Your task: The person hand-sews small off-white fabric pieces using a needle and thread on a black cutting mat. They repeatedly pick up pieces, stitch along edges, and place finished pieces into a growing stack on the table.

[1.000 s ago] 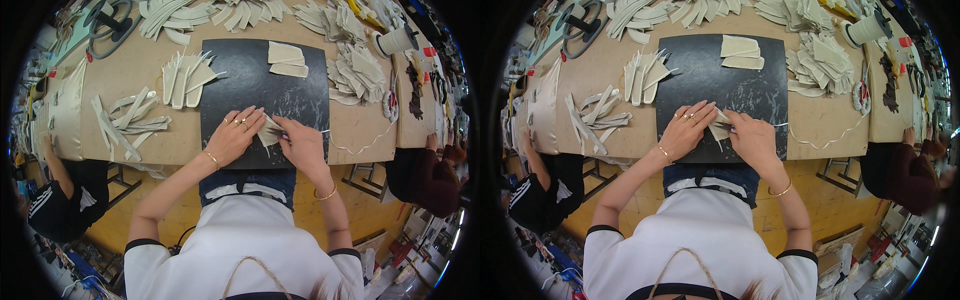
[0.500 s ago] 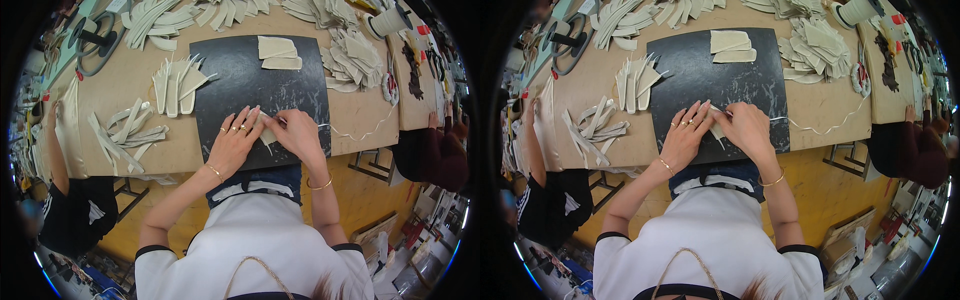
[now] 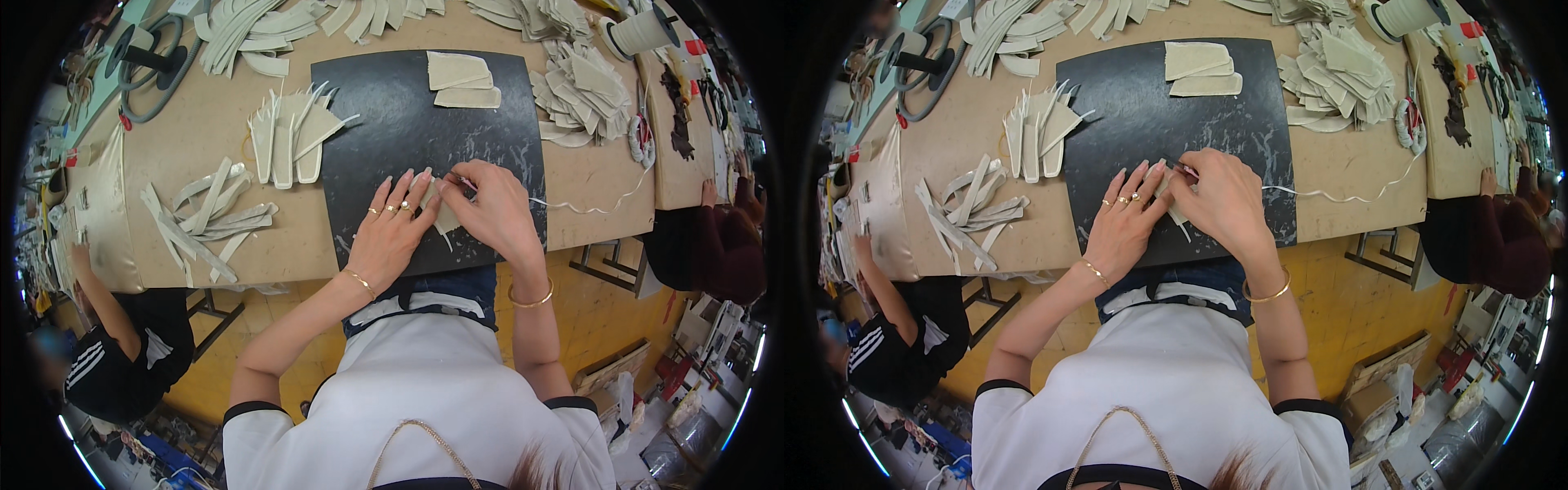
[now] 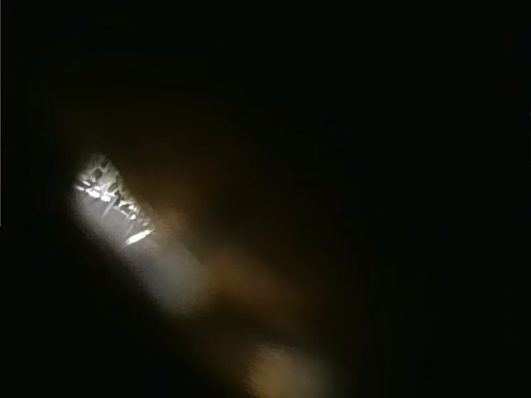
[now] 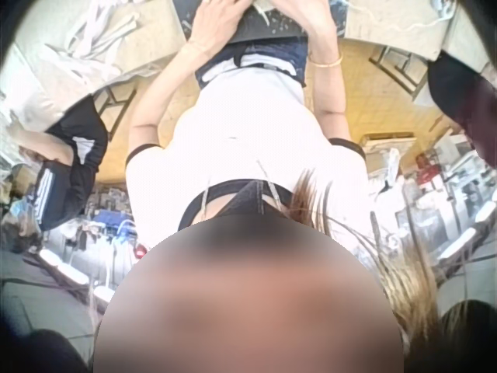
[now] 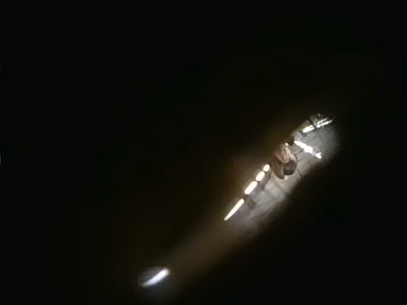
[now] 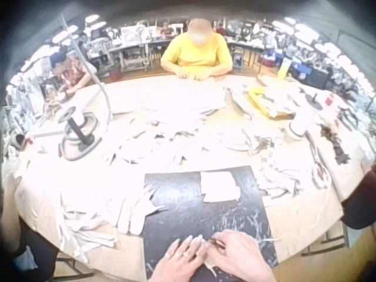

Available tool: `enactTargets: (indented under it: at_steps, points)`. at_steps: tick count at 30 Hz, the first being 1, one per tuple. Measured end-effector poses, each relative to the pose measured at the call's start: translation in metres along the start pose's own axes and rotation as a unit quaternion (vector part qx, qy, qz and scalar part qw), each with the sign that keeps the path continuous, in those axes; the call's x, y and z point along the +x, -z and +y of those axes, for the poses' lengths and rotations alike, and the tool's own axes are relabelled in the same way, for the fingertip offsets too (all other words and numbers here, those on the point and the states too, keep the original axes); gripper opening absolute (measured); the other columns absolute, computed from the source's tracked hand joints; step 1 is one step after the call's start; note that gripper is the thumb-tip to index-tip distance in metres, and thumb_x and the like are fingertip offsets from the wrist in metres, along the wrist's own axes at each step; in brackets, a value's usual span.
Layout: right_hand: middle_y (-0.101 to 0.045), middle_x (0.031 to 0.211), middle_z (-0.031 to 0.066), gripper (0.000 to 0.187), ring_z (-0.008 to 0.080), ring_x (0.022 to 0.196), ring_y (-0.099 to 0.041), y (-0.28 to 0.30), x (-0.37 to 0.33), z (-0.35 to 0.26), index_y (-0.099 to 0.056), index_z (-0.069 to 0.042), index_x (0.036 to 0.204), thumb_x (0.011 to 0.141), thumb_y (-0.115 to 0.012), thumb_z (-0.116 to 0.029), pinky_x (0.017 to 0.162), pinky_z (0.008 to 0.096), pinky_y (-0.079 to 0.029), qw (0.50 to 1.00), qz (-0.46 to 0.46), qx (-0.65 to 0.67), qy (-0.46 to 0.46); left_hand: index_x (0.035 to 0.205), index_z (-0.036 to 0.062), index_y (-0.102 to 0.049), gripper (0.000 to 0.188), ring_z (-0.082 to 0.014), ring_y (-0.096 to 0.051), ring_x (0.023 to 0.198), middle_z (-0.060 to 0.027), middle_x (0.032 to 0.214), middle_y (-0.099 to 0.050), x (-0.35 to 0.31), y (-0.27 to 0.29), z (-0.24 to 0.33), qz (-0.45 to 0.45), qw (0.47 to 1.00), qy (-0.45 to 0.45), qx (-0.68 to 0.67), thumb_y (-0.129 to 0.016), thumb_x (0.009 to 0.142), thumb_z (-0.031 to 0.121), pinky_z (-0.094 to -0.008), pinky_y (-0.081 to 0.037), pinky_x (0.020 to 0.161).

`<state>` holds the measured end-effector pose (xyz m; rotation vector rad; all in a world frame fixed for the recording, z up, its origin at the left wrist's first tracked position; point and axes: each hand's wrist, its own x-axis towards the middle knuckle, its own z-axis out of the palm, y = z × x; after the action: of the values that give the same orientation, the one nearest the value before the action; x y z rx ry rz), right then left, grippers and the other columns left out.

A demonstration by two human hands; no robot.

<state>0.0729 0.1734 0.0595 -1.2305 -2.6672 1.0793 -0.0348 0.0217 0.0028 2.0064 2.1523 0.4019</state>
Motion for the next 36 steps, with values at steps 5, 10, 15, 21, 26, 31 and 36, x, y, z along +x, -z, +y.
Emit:
enactTargets:
  at_steps: [5, 10, 15, 21, 26, 31, 36]
  points:
    - [-0.062, 0.066, 0.0110, 0.029, 0.0222, 0.057, -0.054, 0.010, -0.023, 0.021, -0.070, 0.001, 0.086, 0.087, -0.068, -0.028, 0.058, 0.0346, -0.042, 0.999, -0.007, 0.022, -0.046, 0.137, 0.0087, -0.049, 0.046, -0.0329, -0.037, 0.142, -0.0157, 0.156, -0.036, 0.002, 0.004, 0.004, -0.014, 1.000, -0.003, 0.021, -0.053, 0.092, 0.012, -0.0468, -0.025, 0.120]
    - [-0.048, 0.060, -0.0031, 0.023, 0.0044, 0.057, -0.035, 0.037, -0.071, 0.059, -0.067, 0.003, 0.083, 0.089, -0.071, -0.020, 0.051, 0.0257, -0.028, 0.982, -0.011, 0.113, -0.151, 0.135, 0.0084, -0.050, 0.043, -0.0335, -0.040, 0.141, -0.0177, 0.155, -0.037, 0.004, 0.004, 0.008, -0.014, 0.998, -0.004, 0.059, -0.053, 0.092, 0.012, -0.0470, -0.025, 0.120]
    - [-0.048, 0.058, -0.0013, 0.025, 0.0060, 0.055, -0.036, 0.033, -0.087, 0.076, -0.068, 0.001, 0.080, 0.089, -0.071, -0.022, 0.050, 0.0271, -0.029, 0.968, -0.004, 0.176, -0.181, 0.134, 0.0078, -0.050, 0.042, -0.0334, -0.040, 0.141, -0.0181, 0.154, -0.038, 0.005, 0.004, 0.010, -0.024, 0.997, -0.002, 0.079, -0.053, 0.092, 0.011, -0.0473, -0.025, 0.120]
    - [-0.042, 0.058, -0.0058, 0.025, 0.0039, 0.056, -0.032, 0.024, -0.087, 0.077, -0.066, 0.002, 0.077, 0.090, -0.071, -0.019, 0.049, 0.0262, -0.024, 0.969, 0.010, 0.163, -0.187, 0.142, 0.0021, -0.043, 0.050, -0.0322, -0.039, 0.142, -0.0158, 0.154, -0.039, 0.007, 0.002, 0.015, -0.027, 0.994, 0.024, 0.107, -0.051, 0.093, 0.010, -0.0462, -0.026, 0.120]
    - [-0.054, 0.058, 0.0078, 0.031, 0.0154, 0.053, -0.044, 0.023, -0.084, 0.078, -0.068, 0.001, 0.079, 0.084, -0.073, -0.029, 0.053, 0.0323, -0.037, 0.973, 0.017, 0.117, -0.199, 0.149, -0.0012, -0.034, 0.060, -0.0320, -0.039, 0.142, -0.0150, 0.153, -0.040, 0.010, 0.000, 0.025, -0.035, 0.989, 0.052, 0.135, -0.051, 0.092, 0.009, -0.0438, -0.027, 0.120]
    - [-0.055, 0.059, 0.0081, 0.030, 0.0164, 0.053, -0.046, 0.022, -0.083, 0.077, -0.068, 0.000, 0.078, 0.084, -0.073, -0.029, 0.053, 0.0327, -0.037, 0.973, 0.029, 0.113, -0.197, 0.149, -0.0002, -0.034, 0.061, -0.0322, -0.039, 0.142, -0.0164, 0.152, -0.042, 0.011, -0.001, 0.030, -0.041, 0.986, 0.065, 0.147, -0.052, 0.091, 0.008, -0.0439, -0.028, 0.119]
    - [-0.057, 0.061, 0.0090, 0.029, 0.0196, 0.054, -0.051, 0.021, -0.084, 0.075, -0.069, -0.001, 0.079, 0.083, -0.072, -0.030, 0.055, 0.0343, -0.040, 0.974, 0.037, 0.095, -0.202, 0.151, 0.0124, -0.036, 0.064, -0.0376, -0.037, 0.142, -0.0219, 0.153, -0.038, 0.009, -0.004, 0.027, -0.043, 0.991, 0.053, 0.118, -0.054, 0.090, 0.005, -0.0489, -0.026, 0.119]
